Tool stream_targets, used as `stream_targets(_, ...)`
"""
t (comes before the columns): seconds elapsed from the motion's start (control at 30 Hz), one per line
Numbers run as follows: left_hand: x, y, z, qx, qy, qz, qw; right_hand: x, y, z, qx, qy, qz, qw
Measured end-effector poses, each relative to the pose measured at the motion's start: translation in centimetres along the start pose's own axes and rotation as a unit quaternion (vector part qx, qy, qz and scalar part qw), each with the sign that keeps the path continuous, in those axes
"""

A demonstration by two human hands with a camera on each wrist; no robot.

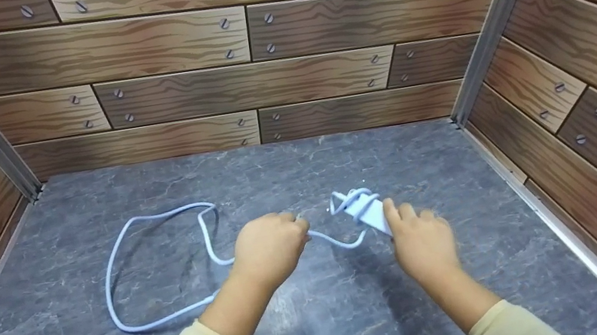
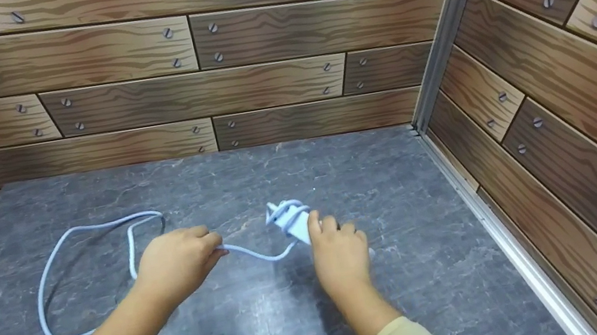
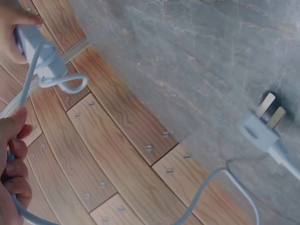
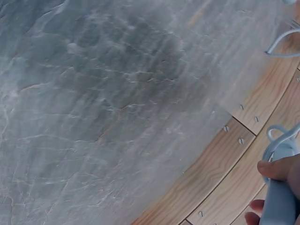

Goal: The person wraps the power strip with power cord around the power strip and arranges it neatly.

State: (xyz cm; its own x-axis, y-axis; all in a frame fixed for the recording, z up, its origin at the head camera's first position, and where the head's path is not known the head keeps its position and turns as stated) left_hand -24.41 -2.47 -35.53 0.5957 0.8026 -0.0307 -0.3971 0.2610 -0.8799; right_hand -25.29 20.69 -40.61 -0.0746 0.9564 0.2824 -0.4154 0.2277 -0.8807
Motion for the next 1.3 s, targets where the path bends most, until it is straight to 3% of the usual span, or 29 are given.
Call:
stream_targets(0.13,-0.2,-0.8,0.5,0.038,0.048,0.025,0.9978,-0.7,0.2,-0.3,0.013,-0.043,-0.02,0.9988)
stream_targets(0.3,-0.3,-1.6,1.1,0.078,0.112,0.057,0.989,-1.5,0.3,-0.5,0.03,-0.113,-0.04,0.9923)
stream_targets(0.47,-0.6,-1.9,1.2,0.082,0.163,0.08,0.98,-2.2,0.3,-0.7,0.055,-0.193,-0.032,0.9792)
stream_targets(0.6,-1.3,-2.1,1.1,0.088,0.177,0.084,0.9766,-1.8,0.3,-0.7,0.045,-0.221,0.022,0.974)
stream_targets(0.73,-2.5,-2.2,1.0,0.105,0.185,0.092,0.9728,-0.9,0.6,-0.6,0.016,-0.198,0.094,0.9755)
stream_targets(0.83,-2.8,-2.1,0.9,0.085,0.166,0.1,0.9774,-0.3,0.7,-0.5,0.007,-0.169,0.116,0.9788)
stream_targets(0.97,-2.0,-1.9,1.0,0.021,0.114,0.102,0.988,0.1,0.6,-0.4,-0.001,-0.14,0.109,0.9841)
stream_targets(1.07,-0.9,-1.3,1.1,-0.014,0.093,0.104,0.9902,0.1,0.4,-0.4,-0.011,-0.118,0.111,0.9867)
stream_targets(1.17,-0.2,-0.6,0.8,-0.031,0.092,0.109,0.9893,0.0,0.2,-0.4,-0.019,-0.098,0.117,0.9881)
stream_targets(1.3,0.3,-0.2,0.4,-0.027,0.113,0.108,0.9874,-0.6,-0.1,-0.5,-0.028,-0.081,0.117,0.9894)
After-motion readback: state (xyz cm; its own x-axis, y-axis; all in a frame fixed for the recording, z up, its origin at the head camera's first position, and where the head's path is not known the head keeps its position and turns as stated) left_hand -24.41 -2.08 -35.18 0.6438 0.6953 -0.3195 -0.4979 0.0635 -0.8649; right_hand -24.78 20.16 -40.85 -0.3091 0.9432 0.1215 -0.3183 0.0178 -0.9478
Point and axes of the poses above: each hand's wrist, its own z-axis towards the middle knuckle, its own y-axis out of the palm, x = y × z, the point moved 2 cm from there along z, towards the middle knuckle, and after that the axes turned 8 degrees about -z, right-handed, at the moved point
